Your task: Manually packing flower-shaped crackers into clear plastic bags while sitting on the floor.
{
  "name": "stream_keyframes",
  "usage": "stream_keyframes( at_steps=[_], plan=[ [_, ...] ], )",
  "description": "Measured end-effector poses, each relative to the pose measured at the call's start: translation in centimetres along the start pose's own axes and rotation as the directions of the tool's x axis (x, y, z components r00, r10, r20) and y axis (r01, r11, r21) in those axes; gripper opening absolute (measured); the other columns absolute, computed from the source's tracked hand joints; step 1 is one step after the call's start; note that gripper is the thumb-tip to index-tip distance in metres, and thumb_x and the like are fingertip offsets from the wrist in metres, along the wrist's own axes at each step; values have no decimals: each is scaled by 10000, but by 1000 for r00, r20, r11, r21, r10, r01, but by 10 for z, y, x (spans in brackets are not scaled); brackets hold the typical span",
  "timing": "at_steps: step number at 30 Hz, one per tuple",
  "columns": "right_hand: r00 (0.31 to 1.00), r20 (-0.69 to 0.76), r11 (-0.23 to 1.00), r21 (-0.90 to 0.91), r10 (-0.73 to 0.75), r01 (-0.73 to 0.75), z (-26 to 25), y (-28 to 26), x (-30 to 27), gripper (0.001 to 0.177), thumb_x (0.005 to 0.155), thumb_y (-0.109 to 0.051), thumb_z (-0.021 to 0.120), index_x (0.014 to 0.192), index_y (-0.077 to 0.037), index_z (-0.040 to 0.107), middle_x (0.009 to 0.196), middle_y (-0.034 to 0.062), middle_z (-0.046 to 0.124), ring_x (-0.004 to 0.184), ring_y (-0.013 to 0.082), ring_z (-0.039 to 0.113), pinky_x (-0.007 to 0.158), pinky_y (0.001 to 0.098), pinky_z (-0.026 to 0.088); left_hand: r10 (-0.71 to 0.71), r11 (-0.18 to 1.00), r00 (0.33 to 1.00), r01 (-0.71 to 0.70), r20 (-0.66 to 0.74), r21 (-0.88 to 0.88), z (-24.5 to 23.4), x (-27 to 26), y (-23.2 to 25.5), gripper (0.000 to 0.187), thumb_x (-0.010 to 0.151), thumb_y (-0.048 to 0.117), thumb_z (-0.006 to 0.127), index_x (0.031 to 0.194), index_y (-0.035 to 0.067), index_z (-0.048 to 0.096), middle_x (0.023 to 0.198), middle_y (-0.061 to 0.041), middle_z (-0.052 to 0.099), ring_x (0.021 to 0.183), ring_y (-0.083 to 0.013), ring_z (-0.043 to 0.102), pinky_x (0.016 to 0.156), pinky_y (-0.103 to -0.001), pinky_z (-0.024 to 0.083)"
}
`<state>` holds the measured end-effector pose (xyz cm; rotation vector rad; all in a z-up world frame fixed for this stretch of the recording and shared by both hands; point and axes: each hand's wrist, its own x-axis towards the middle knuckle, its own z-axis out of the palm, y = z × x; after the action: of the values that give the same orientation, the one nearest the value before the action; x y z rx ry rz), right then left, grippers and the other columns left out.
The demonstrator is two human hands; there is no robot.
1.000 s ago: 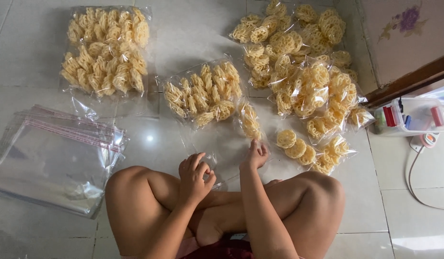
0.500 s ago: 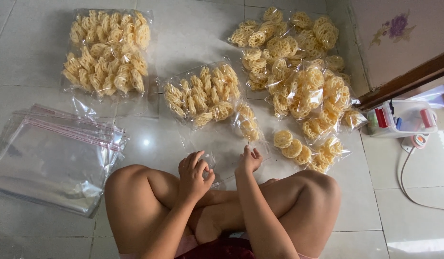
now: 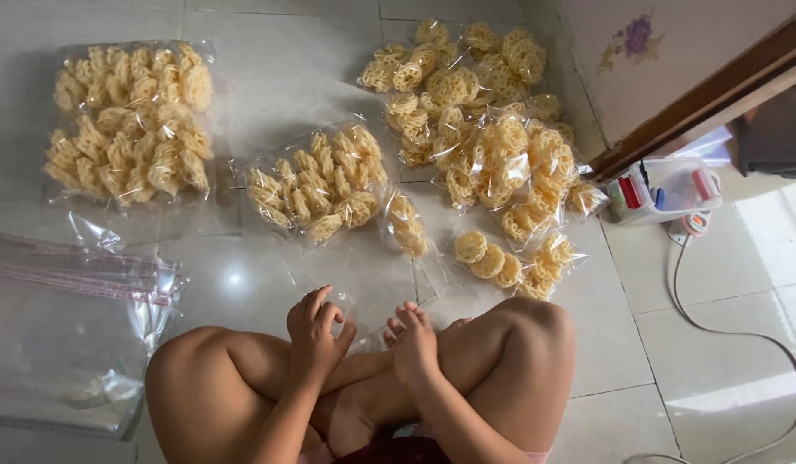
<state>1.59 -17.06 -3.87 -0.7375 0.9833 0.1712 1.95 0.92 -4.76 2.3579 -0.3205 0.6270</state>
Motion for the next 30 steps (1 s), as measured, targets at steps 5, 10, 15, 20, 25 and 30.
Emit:
stream_keyframes(
  at_steps=[5,10,15,20,25,30],
  plan=[
    [795,199,792,-115,-573,599,-22,-127,-4,283,1060,-373,513,1169,-115,551,1041,65,592,824,182,578,747,336,497,-23,999,1000,22,15,41,2,-4,2,239,813,213,751,763,131,532,1238,-98,658,1145,-260,655,966,-457,465],
    [597,190,323,-694,-779,643,-57,-255,36,333,1039,-434,552,1035,-114,647,952,37,704,833,159,649,723,325,518,-27,997,999,25,28,70,10,-8,-1,285,801,296,754,737,147,519,1257,-82,673,1118,-271,664,916,-454,480],
    [660,88,191,-921,-746,338,-131,-284,107,515,919,-497,664,1293,-143,635,1266,132,683,1131,259,671,895,420,507,32,996,999,-31,-13,89,14,-3,-2,332,792,348,751,702,146,504,1170,-96,704,1003,-266,695,803,-435,492],
    [807,-280,589,-802,-520,101,-188,-242,134,1073,717,-658,734,1547,-55,420,1286,145,648,1105,264,684,968,384,512,3,999,1000,-3,-7,54,14,1,-1,343,805,352,734,659,136,511,1042,-89,710,851,-249,687,722,-427,495],
    [852,-201,596,-788,-484,153,-203,-227,134,818,786,-615,696,1404,-93,576,1221,112,711,1020,214,729,908,340,512,-8,998,1000,7,23,59,14,1,-1,339,801,352,741,659,142,514,1014,-60,709,900,-238,693,756,-431,500],
    [837,-172,593,-778,-519,208,-210,-224,130,625,776,-515,806,1253,-133,674,1063,5,684,951,124,629,829,293,477,-40,996,998,36,45,86,16,-8,-2,336,819,401,712,698,145,532,1187,-118,710,1076,-280,685,858,-448,474]
  ],
)
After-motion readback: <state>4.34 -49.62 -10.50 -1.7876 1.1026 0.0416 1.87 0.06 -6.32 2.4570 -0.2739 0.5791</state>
